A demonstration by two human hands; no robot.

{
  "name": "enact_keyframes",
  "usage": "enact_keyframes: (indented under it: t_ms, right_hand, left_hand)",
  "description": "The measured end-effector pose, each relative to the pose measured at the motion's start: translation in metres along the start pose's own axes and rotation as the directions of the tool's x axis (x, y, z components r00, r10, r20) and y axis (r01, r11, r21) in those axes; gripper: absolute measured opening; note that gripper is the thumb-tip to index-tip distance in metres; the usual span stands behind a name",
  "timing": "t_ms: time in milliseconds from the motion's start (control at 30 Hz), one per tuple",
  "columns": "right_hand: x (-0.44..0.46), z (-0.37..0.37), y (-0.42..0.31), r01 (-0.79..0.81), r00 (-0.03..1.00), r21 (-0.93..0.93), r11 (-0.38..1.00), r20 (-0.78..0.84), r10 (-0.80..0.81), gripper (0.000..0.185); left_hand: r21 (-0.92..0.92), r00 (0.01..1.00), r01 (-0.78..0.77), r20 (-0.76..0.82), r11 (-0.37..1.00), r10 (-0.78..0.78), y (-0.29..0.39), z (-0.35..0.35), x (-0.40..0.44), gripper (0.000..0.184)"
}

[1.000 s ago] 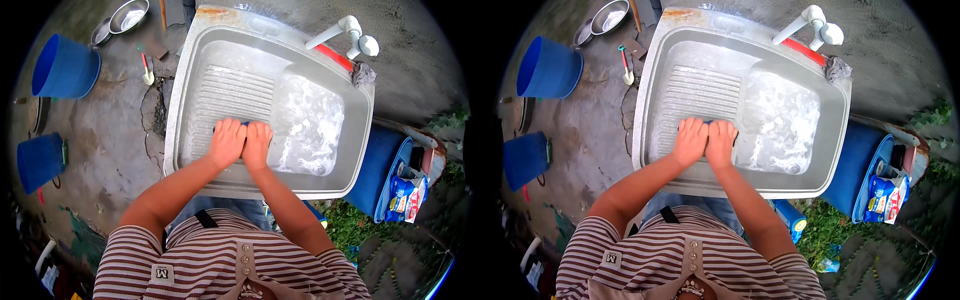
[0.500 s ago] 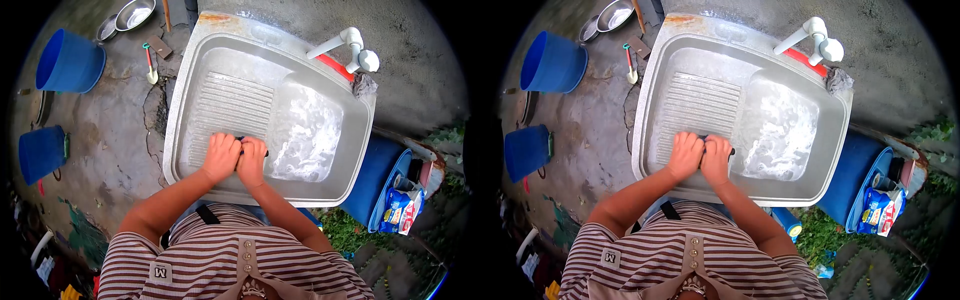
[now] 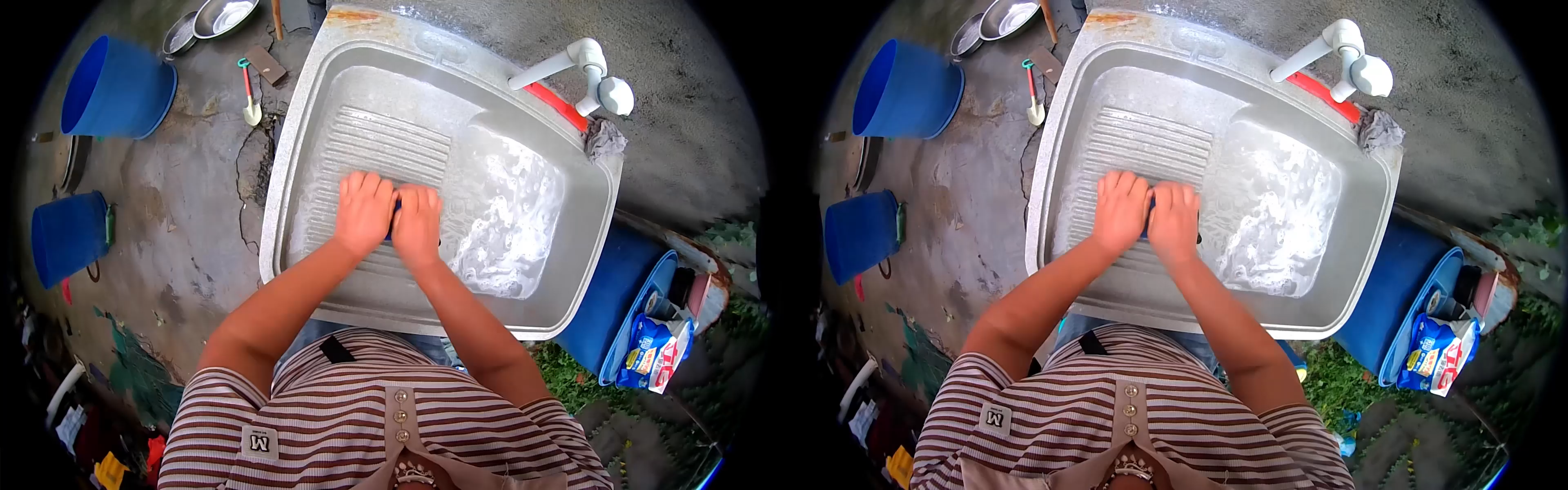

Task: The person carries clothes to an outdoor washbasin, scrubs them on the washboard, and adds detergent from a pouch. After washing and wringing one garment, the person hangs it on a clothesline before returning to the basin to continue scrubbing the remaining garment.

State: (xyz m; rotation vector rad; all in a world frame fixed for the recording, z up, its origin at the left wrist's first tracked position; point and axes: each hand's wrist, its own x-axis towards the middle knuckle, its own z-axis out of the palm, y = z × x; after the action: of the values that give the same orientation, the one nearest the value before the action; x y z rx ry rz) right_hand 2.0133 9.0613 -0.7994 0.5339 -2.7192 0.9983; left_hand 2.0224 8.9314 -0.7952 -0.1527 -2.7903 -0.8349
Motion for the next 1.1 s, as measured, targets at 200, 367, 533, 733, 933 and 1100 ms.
enact_keyframes:
  t_ms: [200, 367, 533, 733, 933, 1100]
  right_hand:
    - [0.001, 0.009, 0.003, 0.015, 1.000, -0.082, 0.996, 0.015, -0.013, 0.012]
    - [0.089, 0.023, 0.040, -0.024, 0.999, -0.149, 0.989, -0.037, 0.018, 0.004]
    - [0.038, 0.000, 0.005, -0.032, 0.996, -0.147, 0.989, -0.085, 0.019, 0.008]
    - [-0.043, -0.011, -0.012, 0.059, 0.998, -0.001, 0.998, 0.020, -0.059, 0.017]
    - [0.034, 0.004, 0.027, -0.014, 1.000, -0.107, 0.994, 0.002, 0.014, 0.014]
    - [0.007, -0.005, 0.025, -0.109, 0.987, -0.151, 0.983, -0.134, 0.089, 0.022]
  left_hand:
    - [0.041, 0.994, -0.095, 0.054, 0.995, 0.093, -0.003, 0.001, -0.004, 0.008]
    - [0.119, 0.997, 0.070, 0.018, 0.990, -0.073, -0.012, 0.023, 0.080, 0.013]
    - [0.114, 0.993, 0.007, -0.119, 0.993, 0.006, 0.002, 0.007, 0.035, 0.014]
    - [0.022, 0.988, -0.148, 0.058, 0.989, 0.146, 0.013, -0.009, -0.046, 0.014]
    - [0.075, 0.999, -0.032, -0.022, 0.997, 0.033, 0.005, 0.018, 0.030, 0.012]
    - [0.136, 0.995, 0.053, -0.089, 0.989, -0.041, 0.012, 0.005, -0.001, 0.040]
